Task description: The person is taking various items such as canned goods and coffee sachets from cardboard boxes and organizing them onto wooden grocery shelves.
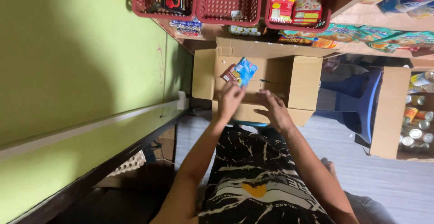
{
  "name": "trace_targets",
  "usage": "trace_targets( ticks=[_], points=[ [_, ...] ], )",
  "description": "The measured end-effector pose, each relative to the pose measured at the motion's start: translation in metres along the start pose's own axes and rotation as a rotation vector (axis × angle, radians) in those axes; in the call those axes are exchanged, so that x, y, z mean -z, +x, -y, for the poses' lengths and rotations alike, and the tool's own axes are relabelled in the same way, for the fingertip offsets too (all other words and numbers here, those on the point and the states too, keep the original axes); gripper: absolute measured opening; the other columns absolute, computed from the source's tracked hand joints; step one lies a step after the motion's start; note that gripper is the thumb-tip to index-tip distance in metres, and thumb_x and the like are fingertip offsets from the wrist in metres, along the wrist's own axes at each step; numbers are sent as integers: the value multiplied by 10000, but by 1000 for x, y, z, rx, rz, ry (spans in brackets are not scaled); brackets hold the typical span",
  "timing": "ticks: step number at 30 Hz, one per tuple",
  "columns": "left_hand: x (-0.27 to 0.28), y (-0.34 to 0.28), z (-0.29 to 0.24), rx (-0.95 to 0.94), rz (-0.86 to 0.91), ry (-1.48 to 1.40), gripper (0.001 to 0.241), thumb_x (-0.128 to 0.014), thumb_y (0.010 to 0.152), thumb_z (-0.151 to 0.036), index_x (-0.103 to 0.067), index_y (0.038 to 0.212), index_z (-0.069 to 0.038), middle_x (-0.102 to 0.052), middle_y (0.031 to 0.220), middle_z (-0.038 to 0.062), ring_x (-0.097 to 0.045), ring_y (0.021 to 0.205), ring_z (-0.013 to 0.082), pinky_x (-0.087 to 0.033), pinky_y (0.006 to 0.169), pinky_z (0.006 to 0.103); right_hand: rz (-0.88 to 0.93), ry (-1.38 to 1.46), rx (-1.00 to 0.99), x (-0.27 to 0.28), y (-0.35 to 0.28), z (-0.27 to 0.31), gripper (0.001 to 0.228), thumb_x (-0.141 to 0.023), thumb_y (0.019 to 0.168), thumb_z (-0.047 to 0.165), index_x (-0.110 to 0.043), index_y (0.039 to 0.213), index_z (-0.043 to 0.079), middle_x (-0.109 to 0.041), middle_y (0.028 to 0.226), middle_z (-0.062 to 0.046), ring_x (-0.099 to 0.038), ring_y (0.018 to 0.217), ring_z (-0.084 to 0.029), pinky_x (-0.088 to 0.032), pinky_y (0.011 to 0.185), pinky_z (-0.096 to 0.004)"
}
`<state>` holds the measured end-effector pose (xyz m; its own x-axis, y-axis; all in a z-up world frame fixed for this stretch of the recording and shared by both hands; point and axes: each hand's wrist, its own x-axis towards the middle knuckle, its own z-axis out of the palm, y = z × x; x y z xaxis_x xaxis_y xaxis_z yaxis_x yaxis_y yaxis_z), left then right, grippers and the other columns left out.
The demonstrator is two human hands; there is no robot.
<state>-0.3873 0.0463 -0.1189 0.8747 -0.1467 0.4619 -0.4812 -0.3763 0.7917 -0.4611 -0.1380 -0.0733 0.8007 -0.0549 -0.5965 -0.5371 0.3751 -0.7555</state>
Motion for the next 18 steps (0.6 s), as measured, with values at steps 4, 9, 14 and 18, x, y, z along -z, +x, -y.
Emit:
trace_targets(
  ticks=[4, 9, 14, 18],
  points=[
    [8, -24, -15, -268, 305, -222, 186, -672, 1058, 96, -606, 946, -37, -632, 1128, 86, -738, 1027, 243, -630, 790, 314, 68, 310, -115, -12, -2, 24, 620, -460, 1004, 513, -458, 1432, 66, -544, 1450, -135, -575, 1299, -289, -554, 960, -469],
    [47, 0, -76, -544, 393, 63, 238, -712, 844, 21, -655, 1068, -35, -679, 1194, 81, -672, 1183, 260, -472, 1120, 500, 188, 371, 5, -8, 0, 36, 501, -532, 1098, 337, -566, 1435, -33, -654, 1301, -170, -646, 1132, -263, -541, 998, -442],
    [49, 18, -106, -265, 81, -104, 286, -698, 959, -153, -549, 1171, -31, -619, 1217, 119, -577, 1221, 288, -407, 1139, 418, 70, 462, 61, -21, -19, 63, 386, -548, 1061, 257, -602, 1372, 35, -702, 1229, -96, -686, 1072, -200, -564, 969, -439],
    [20, 8, -91, 763, 169, -752, 549, -665, 960, -289, -403, 1420, -147, -692, 1008, 82, -625, 893, 188, -472, 755, 351, 142, 606, 166, -28, -23, 58, 346, -555, 1102, 272, -594, 1325, 11, -704, 1188, -121, -692, 1037, -237, -574, 900, -484]
  ],
)
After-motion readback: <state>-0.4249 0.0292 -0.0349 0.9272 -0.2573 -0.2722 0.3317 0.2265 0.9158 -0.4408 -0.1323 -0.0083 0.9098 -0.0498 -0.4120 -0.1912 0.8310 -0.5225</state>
